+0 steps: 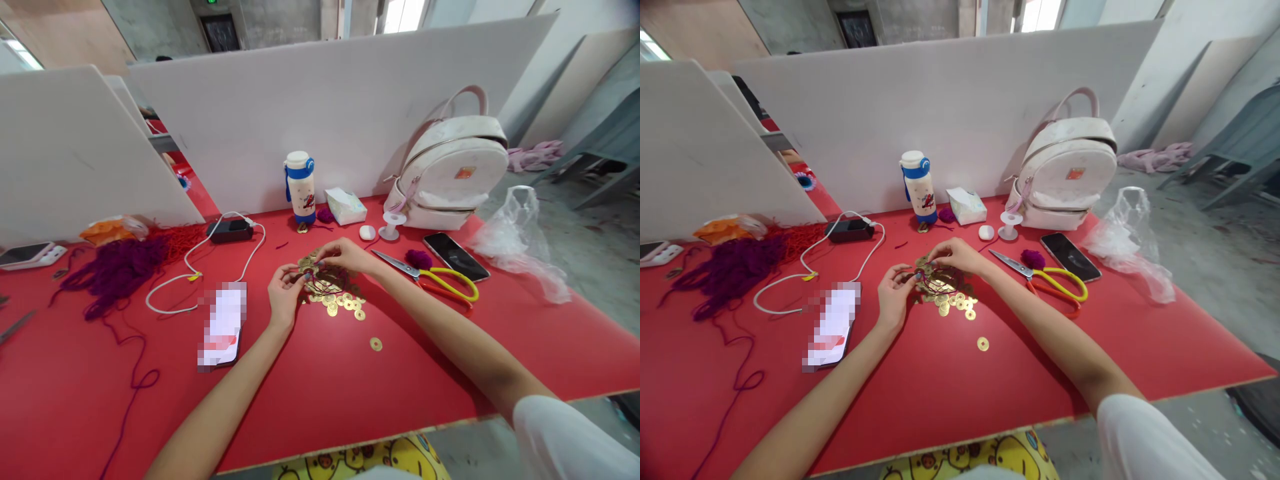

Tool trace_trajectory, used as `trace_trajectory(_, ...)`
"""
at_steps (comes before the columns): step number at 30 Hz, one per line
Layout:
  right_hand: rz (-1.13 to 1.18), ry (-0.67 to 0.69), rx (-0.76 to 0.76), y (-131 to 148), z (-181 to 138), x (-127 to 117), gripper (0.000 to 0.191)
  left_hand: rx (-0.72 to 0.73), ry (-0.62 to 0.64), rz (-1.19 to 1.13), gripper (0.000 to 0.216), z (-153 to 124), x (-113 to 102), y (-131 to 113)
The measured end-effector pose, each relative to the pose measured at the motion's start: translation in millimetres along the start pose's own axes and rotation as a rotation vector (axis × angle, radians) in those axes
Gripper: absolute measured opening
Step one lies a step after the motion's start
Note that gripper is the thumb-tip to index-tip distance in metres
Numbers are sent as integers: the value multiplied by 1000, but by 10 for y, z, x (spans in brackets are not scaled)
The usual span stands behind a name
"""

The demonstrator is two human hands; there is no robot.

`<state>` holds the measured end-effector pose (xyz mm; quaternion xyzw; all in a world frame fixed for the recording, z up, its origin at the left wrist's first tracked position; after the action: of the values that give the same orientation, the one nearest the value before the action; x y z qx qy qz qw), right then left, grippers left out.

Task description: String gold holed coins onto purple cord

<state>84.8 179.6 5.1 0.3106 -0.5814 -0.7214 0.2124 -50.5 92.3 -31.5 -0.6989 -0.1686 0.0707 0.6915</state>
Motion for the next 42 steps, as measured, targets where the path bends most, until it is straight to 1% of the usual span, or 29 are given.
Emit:
trace_trajectory(3, -38, 24, -58, 51, 4, 63, 18, 18, -14, 9, 37, 5, -12, -8)
trace_trajectory(7, -113, 0, -130, 125, 8, 97, 17, 31, -12, 6, 38, 4, -14, -5)
trace_trajectory(12, -215, -59, -136, 155, -9, 108, 19, -7, 26, -19, 42, -10, 20, 16)
trace_trajectory(16, -272, -72, -141, 205, -32, 141, 19, -4, 32, -26, 42, -9, 28, 4)
trace_trajectory(21, -253, -51, -165, 240, -29, 157, 20, -6, 33, -25, 42, -4, 29, 7)
trace_trajectory(29, -226, -64, -148, 139, -1, 98, 19, -6, 30, -33, 41, -3, 29, 8)
trace_trajectory(42, -287, -42, -181, 234, -20, 146, 18, 3, 28, -34, 41, 0, 25, 6)
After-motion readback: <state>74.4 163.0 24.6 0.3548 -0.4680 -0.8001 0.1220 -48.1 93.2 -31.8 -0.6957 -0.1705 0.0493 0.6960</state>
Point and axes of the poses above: each hand's wrist, its own z-axis towards the middle knuckle, its own x-axis out of the palm, y = z × x, the point moved 9 cm from there along z, towards the middle knuckle, and after that the axes turned 7 degrees about z, right-handed, at the moved point
